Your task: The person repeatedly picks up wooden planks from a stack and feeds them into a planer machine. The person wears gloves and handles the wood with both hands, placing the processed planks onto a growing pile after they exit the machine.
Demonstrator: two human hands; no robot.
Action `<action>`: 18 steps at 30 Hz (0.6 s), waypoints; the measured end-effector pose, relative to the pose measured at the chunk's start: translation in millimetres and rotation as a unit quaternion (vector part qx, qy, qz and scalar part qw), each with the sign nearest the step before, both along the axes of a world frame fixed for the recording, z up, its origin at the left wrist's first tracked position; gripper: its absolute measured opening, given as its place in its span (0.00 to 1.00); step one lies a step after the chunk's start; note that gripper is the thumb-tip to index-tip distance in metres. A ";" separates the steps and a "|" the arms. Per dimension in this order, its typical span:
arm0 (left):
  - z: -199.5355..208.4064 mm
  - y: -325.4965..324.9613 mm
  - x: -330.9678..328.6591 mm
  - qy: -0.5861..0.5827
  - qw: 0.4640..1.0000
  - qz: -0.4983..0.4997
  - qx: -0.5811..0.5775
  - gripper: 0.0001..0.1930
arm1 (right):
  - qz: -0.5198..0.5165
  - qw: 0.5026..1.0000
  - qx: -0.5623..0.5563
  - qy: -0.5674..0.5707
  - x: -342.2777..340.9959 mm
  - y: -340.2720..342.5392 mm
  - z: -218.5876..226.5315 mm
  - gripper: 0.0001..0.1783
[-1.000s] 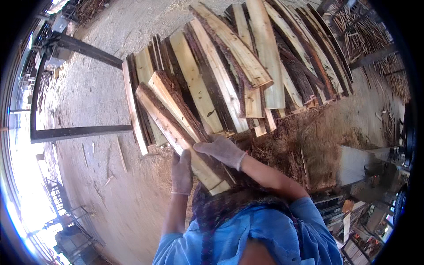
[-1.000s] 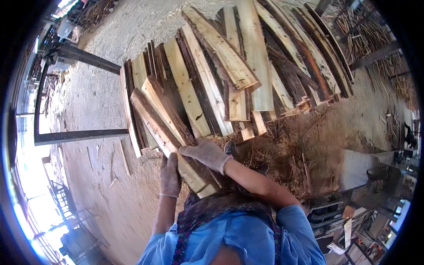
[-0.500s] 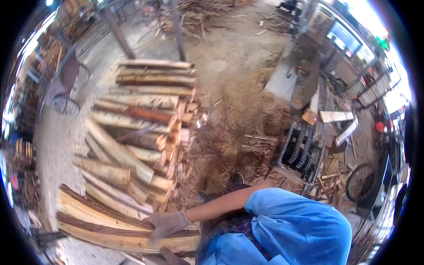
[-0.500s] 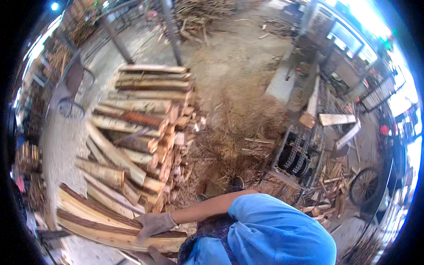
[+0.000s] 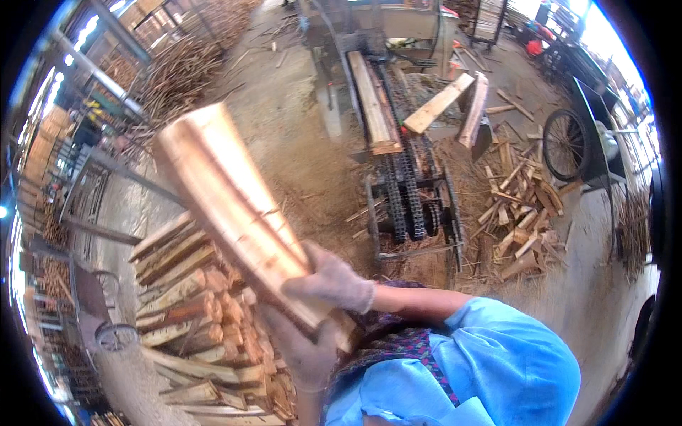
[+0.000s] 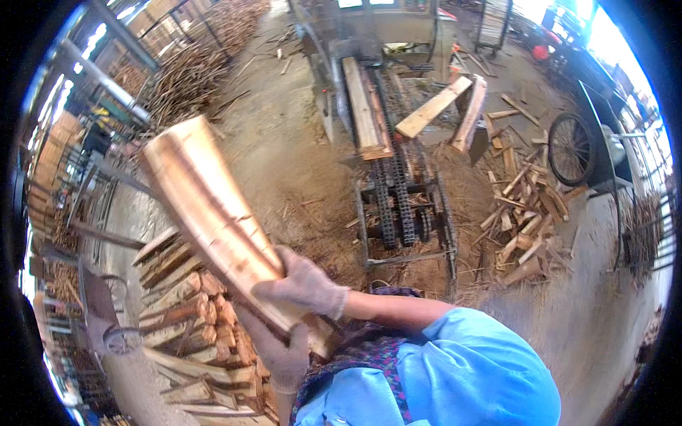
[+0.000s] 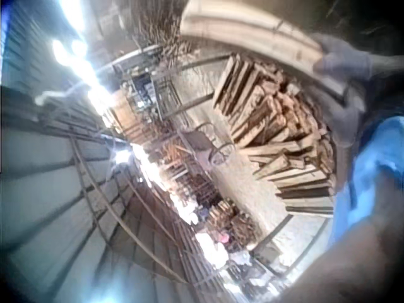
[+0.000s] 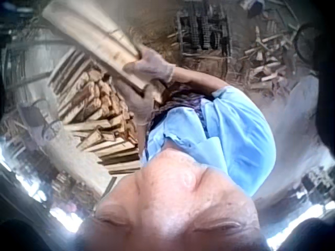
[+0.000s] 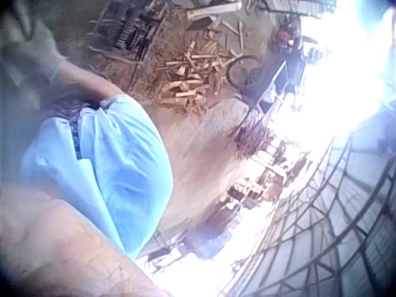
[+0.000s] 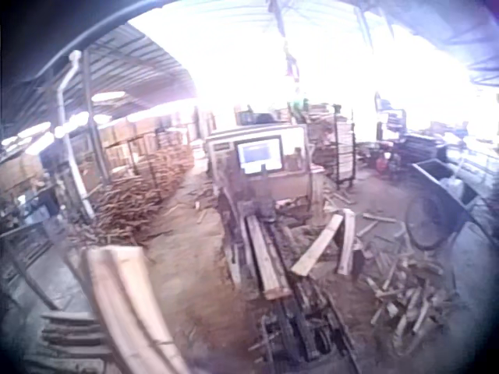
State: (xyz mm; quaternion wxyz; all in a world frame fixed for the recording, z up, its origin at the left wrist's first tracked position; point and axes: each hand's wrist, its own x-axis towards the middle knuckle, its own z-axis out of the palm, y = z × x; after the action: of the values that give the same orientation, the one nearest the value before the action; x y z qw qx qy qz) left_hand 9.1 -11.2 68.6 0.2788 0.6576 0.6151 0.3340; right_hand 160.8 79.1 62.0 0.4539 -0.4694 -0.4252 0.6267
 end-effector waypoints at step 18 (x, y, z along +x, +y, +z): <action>-124.9 23.2 -15.6 -0.065 0.982 -0.030 -0.175 0.37 | -0.281 0.920 -0.012 -0.271 334.9 149.4 -71.4 0.34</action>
State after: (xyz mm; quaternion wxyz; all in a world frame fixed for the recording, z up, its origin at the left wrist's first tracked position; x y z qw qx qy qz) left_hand -6.5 12.1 -56.4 0.4391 0.5935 0.6245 0.2550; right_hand 495.8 228.4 -9.4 0.4732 -0.7272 -0.3751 0.3266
